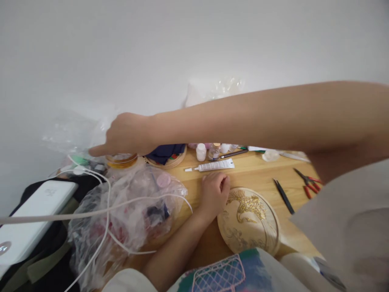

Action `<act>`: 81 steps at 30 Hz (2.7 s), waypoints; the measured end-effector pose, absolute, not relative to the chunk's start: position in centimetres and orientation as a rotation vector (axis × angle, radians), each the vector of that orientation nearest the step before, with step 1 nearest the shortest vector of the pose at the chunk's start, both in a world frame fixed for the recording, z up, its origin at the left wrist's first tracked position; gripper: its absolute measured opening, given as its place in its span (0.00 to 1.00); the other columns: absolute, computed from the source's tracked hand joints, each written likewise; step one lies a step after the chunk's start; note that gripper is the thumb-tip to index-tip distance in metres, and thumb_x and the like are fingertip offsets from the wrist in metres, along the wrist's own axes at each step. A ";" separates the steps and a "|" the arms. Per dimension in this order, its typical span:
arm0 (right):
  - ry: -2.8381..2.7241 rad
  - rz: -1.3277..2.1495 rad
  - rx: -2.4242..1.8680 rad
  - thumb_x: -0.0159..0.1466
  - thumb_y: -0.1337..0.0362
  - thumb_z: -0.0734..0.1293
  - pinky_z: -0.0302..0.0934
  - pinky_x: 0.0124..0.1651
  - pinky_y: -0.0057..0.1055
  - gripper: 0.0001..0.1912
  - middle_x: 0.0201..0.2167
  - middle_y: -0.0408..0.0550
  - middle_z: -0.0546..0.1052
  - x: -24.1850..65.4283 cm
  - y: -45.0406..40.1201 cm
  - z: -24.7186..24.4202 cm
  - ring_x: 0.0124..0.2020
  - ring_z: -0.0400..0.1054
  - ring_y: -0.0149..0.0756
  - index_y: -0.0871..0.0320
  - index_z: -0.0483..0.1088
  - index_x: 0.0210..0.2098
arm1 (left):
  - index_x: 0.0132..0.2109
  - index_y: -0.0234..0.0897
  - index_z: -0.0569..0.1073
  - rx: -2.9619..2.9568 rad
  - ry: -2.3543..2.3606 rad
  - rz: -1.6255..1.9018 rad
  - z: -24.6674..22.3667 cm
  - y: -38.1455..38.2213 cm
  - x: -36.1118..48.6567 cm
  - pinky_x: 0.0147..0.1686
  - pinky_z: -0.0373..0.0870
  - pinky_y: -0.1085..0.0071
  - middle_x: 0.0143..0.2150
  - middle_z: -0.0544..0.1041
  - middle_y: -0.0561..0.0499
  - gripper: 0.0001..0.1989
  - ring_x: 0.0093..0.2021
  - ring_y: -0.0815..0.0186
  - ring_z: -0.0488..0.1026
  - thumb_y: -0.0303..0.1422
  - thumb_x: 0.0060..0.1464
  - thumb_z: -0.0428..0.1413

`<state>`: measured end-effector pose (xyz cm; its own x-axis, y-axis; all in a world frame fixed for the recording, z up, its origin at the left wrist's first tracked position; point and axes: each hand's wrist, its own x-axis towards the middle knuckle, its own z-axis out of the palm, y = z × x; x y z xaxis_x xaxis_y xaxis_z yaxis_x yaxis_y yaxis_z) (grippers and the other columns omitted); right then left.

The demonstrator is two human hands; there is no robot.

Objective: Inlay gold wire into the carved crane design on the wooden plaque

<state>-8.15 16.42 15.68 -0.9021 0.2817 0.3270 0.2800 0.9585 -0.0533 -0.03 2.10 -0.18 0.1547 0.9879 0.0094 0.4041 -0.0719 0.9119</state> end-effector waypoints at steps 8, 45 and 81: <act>-3.105 -0.591 -0.252 0.71 0.72 0.48 0.62 0.48 0.37 0.25 0.50 0.46 0.72 5.5 13.5 17.5 0.53 0.65 0.37 0.43 0.58 0.61 | 0.31 0.38 0.71 1.043 1.137 1.098 -0.2 3.4 -0.9 0.37 0.65 0.67 0.28 0.73 0.51 0.18 0.31 0.65 0.68 0.48 0.55 0.52; -2.597 0.057 -0.837 0.68 0.60 0.62 0.59 0.44 0.36 0.13 0.38 0.52 0.78 15.3 4.3 9.7 0.42 0.68 0.40 0.59 0.76 0.38 | 0.38 0.39 0.72 0.504 0.609 0.822 0.3 3.7 -2.8 0.37 0.73 0.65 0.36 0.77 0.52 0.13 0.35 0.65 0.75 0.37 0.46 0.65; -2.416 0.455 -2.003 0.54 0.62 0.61 0.45 0.26 0.29 0.14 0.15 0.39 0.60 25.6 2.3 17.6 0.21 0.53 0.28 0.57 0.56 0.15 | 0.34 0.37 0.73 0.201 0.606 1.788 9.9 1.9 -0.9 0.34 0.76 0.72 0.33 0.79 0.52 0.15 0.33 0.69 0.77 0.41 0.64 0.53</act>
